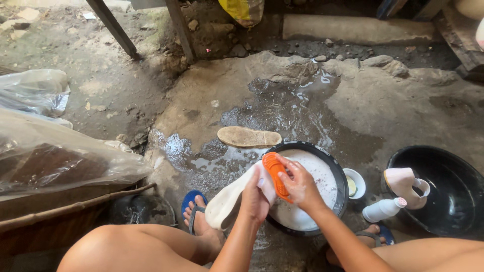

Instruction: The person washes a shoe by pouring liquid from a bottle, lathering it with soapy water from a bucket, and scrubbing the fabric with sponges and brushes by hand.

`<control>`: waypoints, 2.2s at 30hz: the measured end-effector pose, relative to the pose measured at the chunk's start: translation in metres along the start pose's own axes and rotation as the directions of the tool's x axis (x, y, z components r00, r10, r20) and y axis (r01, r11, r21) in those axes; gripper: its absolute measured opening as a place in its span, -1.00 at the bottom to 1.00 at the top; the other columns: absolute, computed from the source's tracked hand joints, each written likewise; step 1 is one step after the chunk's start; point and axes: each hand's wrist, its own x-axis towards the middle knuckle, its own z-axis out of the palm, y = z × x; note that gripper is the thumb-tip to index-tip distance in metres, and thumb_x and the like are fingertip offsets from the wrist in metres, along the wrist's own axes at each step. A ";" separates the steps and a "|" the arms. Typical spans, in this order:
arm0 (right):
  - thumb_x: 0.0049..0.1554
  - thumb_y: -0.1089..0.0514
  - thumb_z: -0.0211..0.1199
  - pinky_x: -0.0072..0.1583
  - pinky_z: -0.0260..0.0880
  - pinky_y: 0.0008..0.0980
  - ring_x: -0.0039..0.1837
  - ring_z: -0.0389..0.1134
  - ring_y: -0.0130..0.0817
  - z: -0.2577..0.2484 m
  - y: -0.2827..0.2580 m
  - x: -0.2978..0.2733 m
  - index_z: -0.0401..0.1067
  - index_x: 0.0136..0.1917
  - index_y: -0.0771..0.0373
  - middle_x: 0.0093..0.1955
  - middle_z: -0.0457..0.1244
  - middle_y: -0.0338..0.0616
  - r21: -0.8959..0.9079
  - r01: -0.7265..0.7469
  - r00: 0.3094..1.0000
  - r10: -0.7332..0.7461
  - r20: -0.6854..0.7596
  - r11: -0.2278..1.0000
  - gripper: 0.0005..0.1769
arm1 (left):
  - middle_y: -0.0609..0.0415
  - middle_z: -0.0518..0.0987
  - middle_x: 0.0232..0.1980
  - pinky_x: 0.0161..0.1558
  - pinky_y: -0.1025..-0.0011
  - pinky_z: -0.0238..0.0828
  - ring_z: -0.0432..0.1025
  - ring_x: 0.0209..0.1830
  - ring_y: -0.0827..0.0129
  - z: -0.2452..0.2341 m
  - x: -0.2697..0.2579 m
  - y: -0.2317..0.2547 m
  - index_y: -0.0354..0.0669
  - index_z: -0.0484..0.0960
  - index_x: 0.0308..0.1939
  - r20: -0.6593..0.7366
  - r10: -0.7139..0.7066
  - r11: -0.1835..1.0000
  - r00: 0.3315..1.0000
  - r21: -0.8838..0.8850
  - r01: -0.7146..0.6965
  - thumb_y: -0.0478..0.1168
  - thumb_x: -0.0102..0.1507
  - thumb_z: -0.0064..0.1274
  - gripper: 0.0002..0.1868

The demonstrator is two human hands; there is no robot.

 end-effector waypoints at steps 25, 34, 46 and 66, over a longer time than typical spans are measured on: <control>0.10 0.13 0.34 -0.09 0.44 -0.35 -0.15 0.36 -0.40 -0.145 0.045 0.047 0.58 0.11 0.22 -0.11 0.37 -0.18 0.285 -0.373 0.924 0.382 0.027 0.883 -0.70 | 0.11 0.49 -0.45 -0.47 0.45 0.17 0.28 -0.54 0.45 -0.017 0.008 -0.028 -0.40 0.70 -0.27 -0.251 0.122 0.782 0.960 0.620 0.062 0.02 0.16 0.27 -0.55; -0.12 -0.02 0.51 0.10 0.38 -0.32 0.05 0.36 -0.28 -0.073 0.026 0.053 0.71 -0.07 0.14 -0.02 0.37 -0.10 -0.172 -0.117 0.962 0.155 0.225 0.978 -0.65 | 0.20 0.49 -0.52 -0.54 0.50 0.11 0.25 -0.62 0.54 -0.010 0.001 -0.026 -0.30 0.73 -0.31 -0.236 0.124 0.786 0.964 0.616 0.050 0.02 0.16 0.24 -0.62; -0.10 0.01 0.50 0.03 0.42 -0.25 -0.04 0.46 -0.24 -0.057 0.027 0.065 0.68 -0.19 0.29 -0.12 0.39 -0.06 -0.211 -0.216 0.899 0.279 0.339 0.953 -0.69 | 0.23 0.37 -0.60 -0.61 0.46 -0.01 0.16 -0.69 0.53 -0.015 0.004 -0.034 -0.20 0.63 -0.45 -0.229 0.118 0.762 0.966 0.645 0.060 0.03 0.19 0.22 -0.65; -0.07 -0.09 0.60 0.29 0.34 -0.08 0.25 0.35 -0.01 -0.216 0.169 0.196 0.49 0.25 0.17 0.22 0.32 0.04 -0.379 -0.188 0.982 0.168 -0.084 0.906 -0.32 | 0.16 0.49 -0.53 -0.55 0.47 0.18 0.28 -0.63 0.47 -0.009 0.006 -0.030 -0.30 0.68 -0.33 -0.340 0.119 0.764 0.933 0.631 0.132 0.03 0.13 0.26 -0.60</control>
